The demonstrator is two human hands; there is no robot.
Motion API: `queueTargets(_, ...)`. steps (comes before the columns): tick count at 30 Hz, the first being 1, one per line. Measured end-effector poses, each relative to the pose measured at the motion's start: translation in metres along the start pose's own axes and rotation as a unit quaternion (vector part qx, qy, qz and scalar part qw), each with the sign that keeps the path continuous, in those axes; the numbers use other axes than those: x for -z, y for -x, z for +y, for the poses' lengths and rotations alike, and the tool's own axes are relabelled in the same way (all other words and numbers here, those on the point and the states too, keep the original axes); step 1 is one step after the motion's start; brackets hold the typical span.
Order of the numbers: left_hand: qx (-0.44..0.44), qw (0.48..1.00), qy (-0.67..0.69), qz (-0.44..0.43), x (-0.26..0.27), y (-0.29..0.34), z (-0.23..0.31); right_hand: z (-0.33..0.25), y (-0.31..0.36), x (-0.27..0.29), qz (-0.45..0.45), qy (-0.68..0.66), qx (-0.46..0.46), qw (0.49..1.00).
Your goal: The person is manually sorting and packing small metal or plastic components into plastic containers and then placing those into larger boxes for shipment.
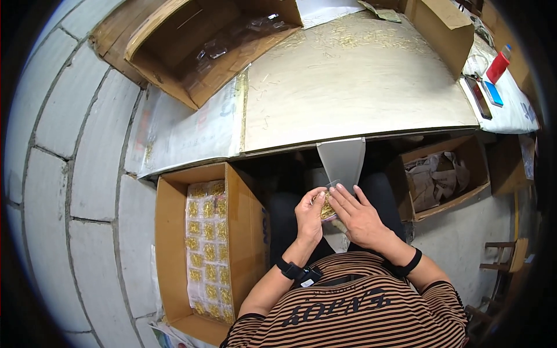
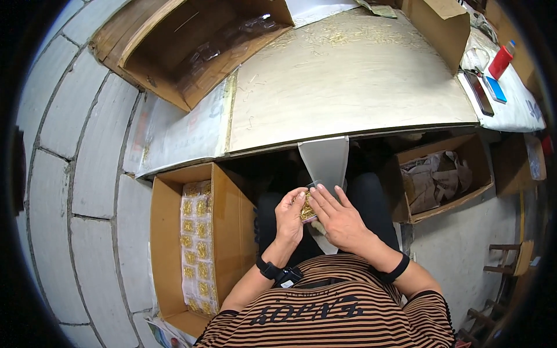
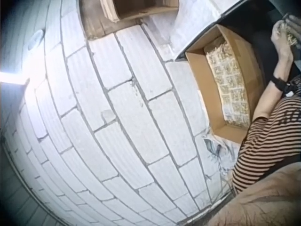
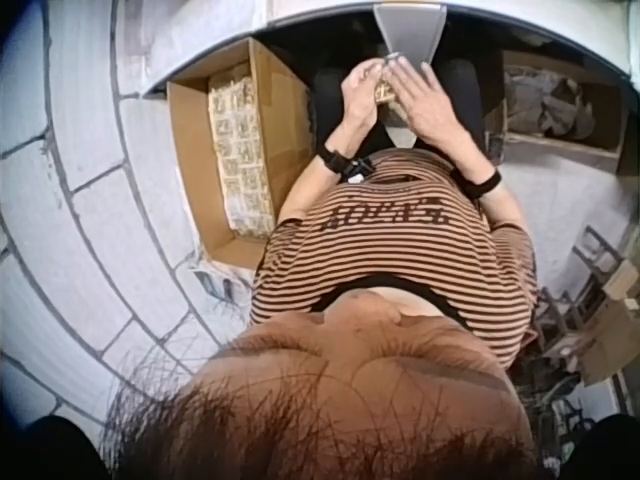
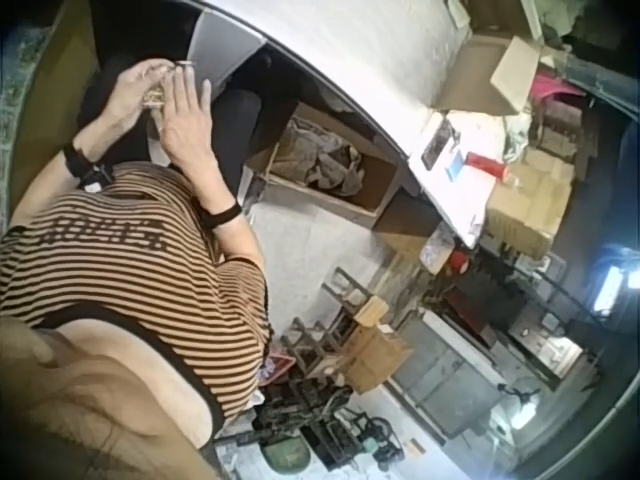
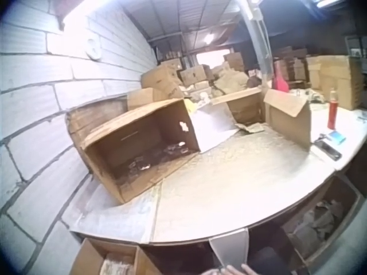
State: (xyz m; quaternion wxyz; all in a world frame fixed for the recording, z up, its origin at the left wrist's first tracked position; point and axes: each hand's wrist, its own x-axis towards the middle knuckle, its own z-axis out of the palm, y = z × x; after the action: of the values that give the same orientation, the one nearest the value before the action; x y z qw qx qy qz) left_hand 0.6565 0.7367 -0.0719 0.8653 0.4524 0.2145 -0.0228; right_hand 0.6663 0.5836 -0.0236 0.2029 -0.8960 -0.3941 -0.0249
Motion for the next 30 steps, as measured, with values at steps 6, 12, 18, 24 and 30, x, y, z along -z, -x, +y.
queueTargets(6, -0.016, 1.0, 0.005, 0.01, 0.006, -0.002, 0.001, 0.002, -0.007, -0.005, -0.012, -0.005, -0.007, 1.0)
queueTargets(12, -0.002, 1.0, -0.031, 0.002, 0.017, 0.003, 0.028, 0.012, -0.013, 0.006, 0.179, -0.274, -0.123, 0.937)
queueTargets(18, -0.022, 0.999, 0.008, -0.042, 0.025, 0.017, 0.047, 0.006, -0.018, -0.019, 0.122, -0.483, -0.202, 0.843)
queueTargets(24, -0.057, 0.998, 0.032, 0.013, 0.022, 0.03, 0.048, -0.008, -0.052, -0.013, 0.068, -0.52, -0.27, 0.808)
queueTargets(30, -0.094, 0.992, 0.052, 0.064, 0.038, 0.032, 0.053, -0.018, -0.069, -0.022, 0.031, -0.547, -0.264, 0.794)
